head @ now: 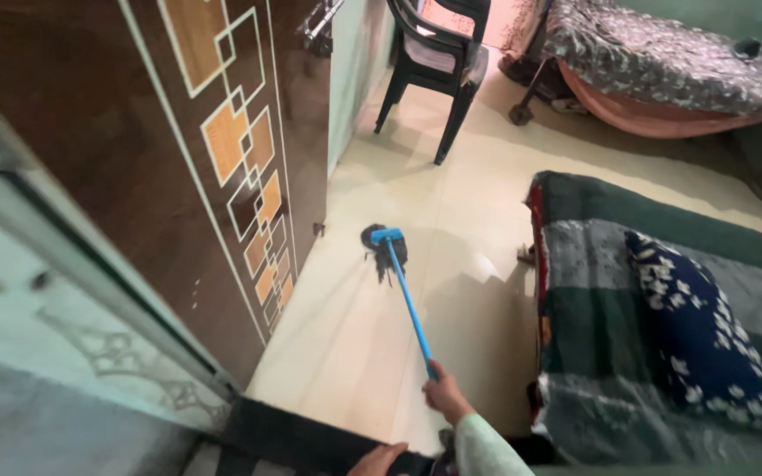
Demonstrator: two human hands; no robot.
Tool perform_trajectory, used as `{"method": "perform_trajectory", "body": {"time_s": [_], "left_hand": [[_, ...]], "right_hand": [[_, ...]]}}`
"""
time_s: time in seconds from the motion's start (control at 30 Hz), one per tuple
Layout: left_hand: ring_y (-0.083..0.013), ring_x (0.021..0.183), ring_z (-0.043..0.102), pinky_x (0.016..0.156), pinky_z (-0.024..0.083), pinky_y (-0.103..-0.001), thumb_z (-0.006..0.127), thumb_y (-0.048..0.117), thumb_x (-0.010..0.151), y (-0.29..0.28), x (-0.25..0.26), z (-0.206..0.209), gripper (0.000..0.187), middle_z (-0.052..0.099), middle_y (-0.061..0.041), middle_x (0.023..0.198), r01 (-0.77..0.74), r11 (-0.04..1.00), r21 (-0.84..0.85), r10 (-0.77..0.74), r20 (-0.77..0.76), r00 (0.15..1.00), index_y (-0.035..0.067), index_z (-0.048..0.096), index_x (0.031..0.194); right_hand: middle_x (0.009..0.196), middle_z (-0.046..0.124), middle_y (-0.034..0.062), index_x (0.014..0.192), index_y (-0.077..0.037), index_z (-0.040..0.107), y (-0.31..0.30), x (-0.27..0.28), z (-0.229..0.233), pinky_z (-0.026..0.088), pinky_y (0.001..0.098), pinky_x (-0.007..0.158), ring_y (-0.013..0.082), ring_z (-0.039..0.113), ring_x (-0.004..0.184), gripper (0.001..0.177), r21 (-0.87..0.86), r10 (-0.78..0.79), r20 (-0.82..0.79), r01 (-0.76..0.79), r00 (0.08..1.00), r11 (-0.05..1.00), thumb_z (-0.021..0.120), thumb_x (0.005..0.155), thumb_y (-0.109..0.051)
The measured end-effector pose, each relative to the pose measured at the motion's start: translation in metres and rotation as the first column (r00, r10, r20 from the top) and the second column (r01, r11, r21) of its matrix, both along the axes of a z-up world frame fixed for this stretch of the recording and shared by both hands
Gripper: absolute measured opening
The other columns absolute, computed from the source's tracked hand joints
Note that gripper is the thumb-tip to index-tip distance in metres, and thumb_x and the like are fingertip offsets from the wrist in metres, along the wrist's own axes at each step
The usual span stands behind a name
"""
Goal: The person wets a mop head under a faucet, wrings it out by hand, and then uses the mop to clean a spill off a tiled floor.
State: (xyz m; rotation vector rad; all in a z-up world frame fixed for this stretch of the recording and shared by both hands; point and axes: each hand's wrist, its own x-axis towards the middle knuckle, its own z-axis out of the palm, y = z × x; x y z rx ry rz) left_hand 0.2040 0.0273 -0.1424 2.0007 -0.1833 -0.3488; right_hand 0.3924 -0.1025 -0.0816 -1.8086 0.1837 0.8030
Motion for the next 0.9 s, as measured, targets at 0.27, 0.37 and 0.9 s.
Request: {"method": "perform_trajectory", "body": {"time_s": [0.27,0.37,0.9], "left_hand": [[-0.0369,0.142,0.047,0.119,0.034,-0.045,0.058,0.055,0.101,0.013,0.016,-0.054,0.073,0.050,-0.023,0.151,-0.064,0.990,-0.122,0.058,-0.053,0.997,0.006,0.041,0.152],[-0.0371,0.139,0.048,0.116,0.038,-0.044,0.061,0.050,0.101,0.021,0.009,-0.060,0.067,0.053,-0.024,0.145,-0.143,0.987,-0.079,0.132,-0.130,0.983,0.008,0.047,0.151],[-0.0310,0.129,0.060,0.105,0.050,-0.039,0.071,0.035,0.094,0.037,-0.065,0.049,0.053,0.063,-0.014,0.138,-0.272,0.961,-0.053,0.272,-0.012,0.962,0.013,0.057,0.141]], "right_hand": [[0.070,0.060,0.0031,0.120,-0.013,0.076,0.007,0.118,-0.045,0.034,0.0283,0.040,0.0099,0.043,0.046,0.028,-0.033,-0.283,0.095,0.287,0.954,0.957,0.058,0.098,-0.015],[0.070,0.063,0.0026,0.119,-0.015,0.077,-0.032,0.126,-0.046,0.037,0.0283,0.041,0.0095,0.047,0.048,0.028,-0.125,-0.299,0.199,0.327,0.933,0.937,0.061,0.097,-0.019],[0.073,0.066,0.0058,0.122,-0.019,0.075,-0.200,0.019,-0.044,0.043,0.0307,0.046,0.0154,0.056,0.054,0.030,-0.104,-0.616,0.162,0.634,0.771,0.766,0.060,0.097,-0.012]]}}
